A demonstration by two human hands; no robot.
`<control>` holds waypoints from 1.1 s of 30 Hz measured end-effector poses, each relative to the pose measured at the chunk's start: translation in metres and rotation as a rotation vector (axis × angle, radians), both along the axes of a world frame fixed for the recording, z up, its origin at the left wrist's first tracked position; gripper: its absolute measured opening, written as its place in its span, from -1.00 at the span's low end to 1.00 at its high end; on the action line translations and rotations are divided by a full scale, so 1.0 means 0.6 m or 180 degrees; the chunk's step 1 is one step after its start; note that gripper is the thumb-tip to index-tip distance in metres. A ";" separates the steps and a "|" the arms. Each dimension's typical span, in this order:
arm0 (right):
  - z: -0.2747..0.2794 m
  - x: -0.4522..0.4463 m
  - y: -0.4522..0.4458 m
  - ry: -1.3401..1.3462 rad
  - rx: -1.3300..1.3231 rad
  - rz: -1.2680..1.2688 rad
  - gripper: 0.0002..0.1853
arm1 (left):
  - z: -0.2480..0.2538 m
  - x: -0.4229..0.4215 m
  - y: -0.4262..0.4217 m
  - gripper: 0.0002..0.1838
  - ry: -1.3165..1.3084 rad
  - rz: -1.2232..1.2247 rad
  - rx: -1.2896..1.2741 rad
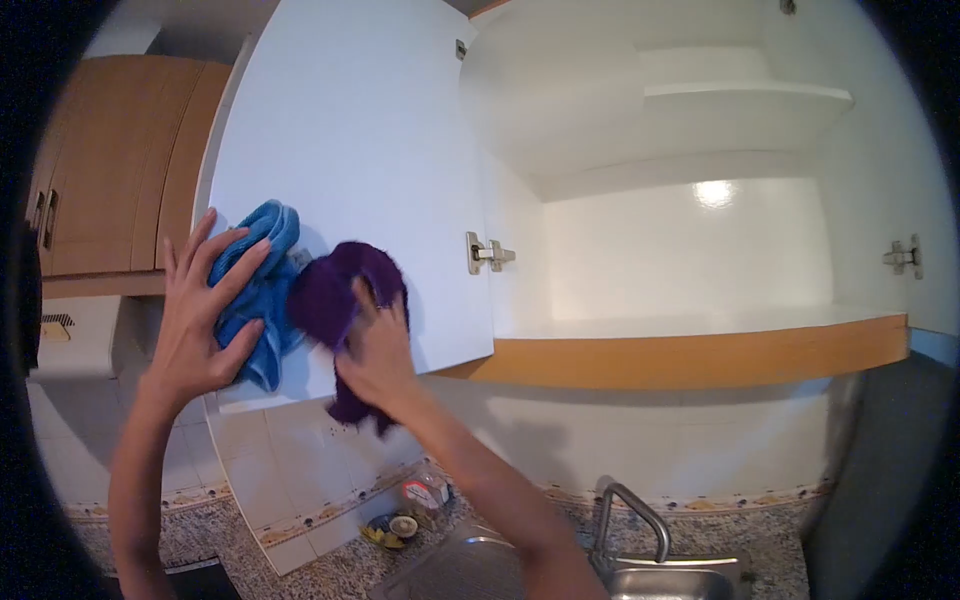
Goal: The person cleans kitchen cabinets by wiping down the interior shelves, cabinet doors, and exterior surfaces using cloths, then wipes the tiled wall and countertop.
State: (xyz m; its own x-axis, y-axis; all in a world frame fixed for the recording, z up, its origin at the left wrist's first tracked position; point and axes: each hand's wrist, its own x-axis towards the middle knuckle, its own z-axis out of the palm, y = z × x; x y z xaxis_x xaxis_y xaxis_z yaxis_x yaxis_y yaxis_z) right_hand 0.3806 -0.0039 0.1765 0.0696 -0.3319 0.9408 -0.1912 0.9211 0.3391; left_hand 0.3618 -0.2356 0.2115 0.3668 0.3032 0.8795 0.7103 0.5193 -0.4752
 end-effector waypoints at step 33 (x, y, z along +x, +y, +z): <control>0.446 0.002 0.008 0.0168 -0.1863 -0.0372 -0.64 | 0.000 0.019 0.034 -0.30 -0.0083 0.0581 -0.0233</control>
